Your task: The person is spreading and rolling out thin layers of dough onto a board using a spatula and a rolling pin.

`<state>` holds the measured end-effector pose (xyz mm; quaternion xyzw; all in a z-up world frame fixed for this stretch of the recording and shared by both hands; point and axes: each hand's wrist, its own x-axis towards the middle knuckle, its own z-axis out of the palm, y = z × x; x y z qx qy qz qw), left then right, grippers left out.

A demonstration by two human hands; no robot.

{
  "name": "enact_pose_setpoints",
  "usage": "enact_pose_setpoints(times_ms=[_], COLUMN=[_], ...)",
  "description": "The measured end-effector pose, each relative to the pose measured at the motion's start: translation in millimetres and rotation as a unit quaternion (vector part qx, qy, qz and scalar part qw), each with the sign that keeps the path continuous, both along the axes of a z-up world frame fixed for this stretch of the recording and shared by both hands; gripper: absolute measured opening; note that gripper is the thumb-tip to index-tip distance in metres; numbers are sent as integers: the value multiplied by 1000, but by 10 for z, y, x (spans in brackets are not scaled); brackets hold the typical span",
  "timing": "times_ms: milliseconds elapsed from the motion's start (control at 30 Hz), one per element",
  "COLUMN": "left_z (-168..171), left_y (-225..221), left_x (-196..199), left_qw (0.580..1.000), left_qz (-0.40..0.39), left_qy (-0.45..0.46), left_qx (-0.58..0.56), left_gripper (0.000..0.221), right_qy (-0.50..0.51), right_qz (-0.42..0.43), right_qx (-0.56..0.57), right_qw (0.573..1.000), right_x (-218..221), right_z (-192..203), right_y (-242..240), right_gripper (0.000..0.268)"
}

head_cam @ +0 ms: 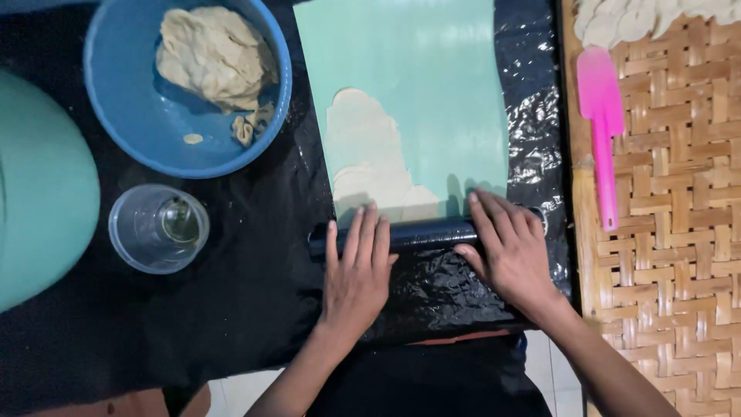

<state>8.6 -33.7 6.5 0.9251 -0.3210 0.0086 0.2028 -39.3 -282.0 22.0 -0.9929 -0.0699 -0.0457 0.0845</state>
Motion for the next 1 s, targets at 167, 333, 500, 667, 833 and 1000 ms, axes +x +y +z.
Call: enact_pose_setpoints(times_ms=[167,333,500,667,833,1000], left_z=[87,108,115,74,20,43], left_y=[-134,-244,-286,-187,-181,-303], left_x=[197,576,702,172,55,514], left_qw=[999,999,998,998,996,997], left_qz=[17,27,31,33,38,35], left_qy=[11,5,-31,-1,9,11], left_qx=[38,42,48,56,80,63], left_gripper=[69,77,75,75,72,77], right_qy=[28,29,10,-2,20,38], right_qz=[-19,-18,-17,-31,-57,-68], right_qx=[6,14,-6,18,21,-10], right_qw=[999,999,1000,999,998,997], right_x=[211,563,722,255,85,556], right_z=[-109,-86,-37,-122,-138,-174], right_y=[-68,-147,-167,-80,-10,-110], right_gripper=[77,70,61,70,73,62])
